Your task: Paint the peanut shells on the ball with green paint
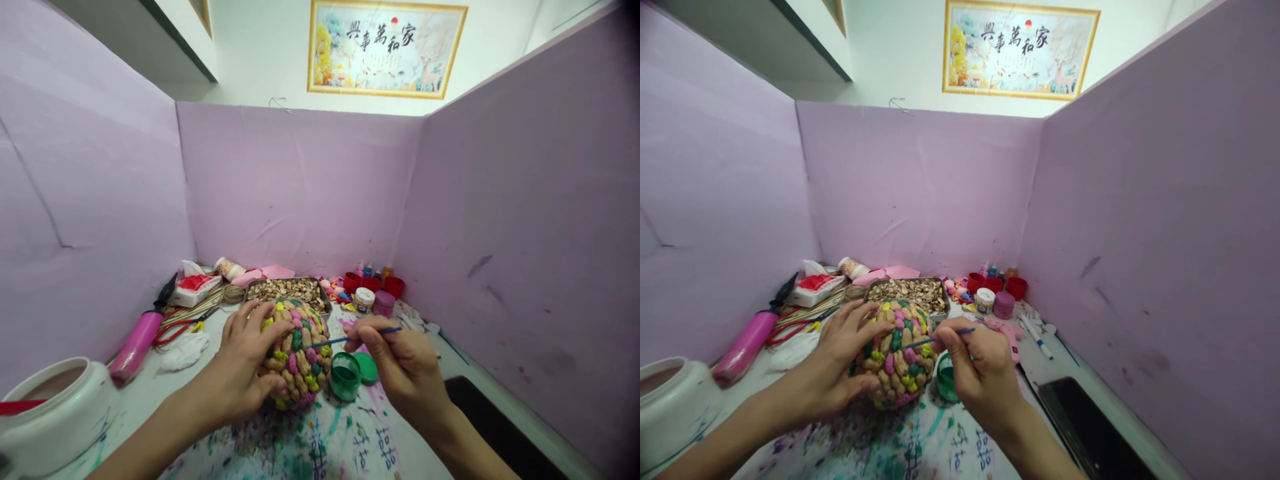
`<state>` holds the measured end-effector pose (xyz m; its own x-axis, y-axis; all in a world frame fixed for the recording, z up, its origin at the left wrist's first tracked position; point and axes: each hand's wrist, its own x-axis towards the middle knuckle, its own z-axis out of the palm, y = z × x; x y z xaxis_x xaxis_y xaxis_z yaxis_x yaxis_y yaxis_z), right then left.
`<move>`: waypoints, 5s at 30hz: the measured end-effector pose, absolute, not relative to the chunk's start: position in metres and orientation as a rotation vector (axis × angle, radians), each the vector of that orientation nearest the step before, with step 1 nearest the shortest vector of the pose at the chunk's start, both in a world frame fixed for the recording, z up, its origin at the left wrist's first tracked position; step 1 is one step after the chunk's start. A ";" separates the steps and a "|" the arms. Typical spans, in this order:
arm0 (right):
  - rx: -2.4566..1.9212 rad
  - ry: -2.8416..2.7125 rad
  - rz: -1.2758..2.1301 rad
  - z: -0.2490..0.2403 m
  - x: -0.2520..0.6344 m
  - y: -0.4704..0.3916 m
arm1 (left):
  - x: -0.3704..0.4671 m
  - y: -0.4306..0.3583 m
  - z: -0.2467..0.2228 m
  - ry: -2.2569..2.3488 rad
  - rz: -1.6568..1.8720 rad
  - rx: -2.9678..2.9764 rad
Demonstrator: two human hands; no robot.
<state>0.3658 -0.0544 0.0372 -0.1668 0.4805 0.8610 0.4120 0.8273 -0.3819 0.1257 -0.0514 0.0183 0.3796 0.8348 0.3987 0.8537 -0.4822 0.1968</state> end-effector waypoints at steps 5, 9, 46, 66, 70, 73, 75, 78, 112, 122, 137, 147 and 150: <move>-0.651 -1.757 0.069 0.038 0.365 -0.054 | 0.127 -0.051 0.017 -1.586 -0.724 -2.556; -0.629 -1.757 0.054 0.038 0.364 -0.055 | 0.132 -0.050 0.018 -1.592 -0.712 -2.548; -0.621 -1.762 -0.022 0.037 0.364 -0.057 | 0.135 -0.063 0.009 -1.489 -0.758 -2.556; -0.601 -1.745 -0.026 0.047 0.362 -0.067 | 0.139 -0.068 0.007 -1.316 -0.808 -2.356; -0.612 -1.740 -0.016 0.048 0.362 -0.068 | 0.140 -0.068 0.007 -1.320 -0.808 -2.350; -0.607 -1.760 0.008 0.048 0.361 -0.069 | 0.140 -0.068 0.007 -1.338 -0.813 -2.348; -0.604 -1.755 0.016 0.047 0.360 -0.069 | 0.139 -0.068 0.006 -1.335 -0.815 -2.351; -0.595 -1.748 0.007 0.047 0.359 -0.069 | 0.138 -0.068 0.005 -1.336 -0.811 -2.355; -0.841 -1.460 0.197 0.042 0.374 -0.051 | 0.040 -0.022 0.026 -1.557 -0.433 -2.426; -0.913 -1.465 0.227 0.046 0.381 -0.051 | 0.023 -0.014 0.021 -1.540 -0.507 -2.593; -0.831 -1.077 1.018 0.032 0.364 -0.033 | 0.024 -0.017 0.025 -1.606 -0.428 -2.588; -0.837 -0.909 1.486 -0.003 0.328 -0.028 | -0.001 -0.011 0.012 -1.760 -0.340 -2.553; -0.862 -0.929 1.495 -0.006 0.321 -0.029 | -0.011 -0.009 0.008 -1.782 -0.332 -2.555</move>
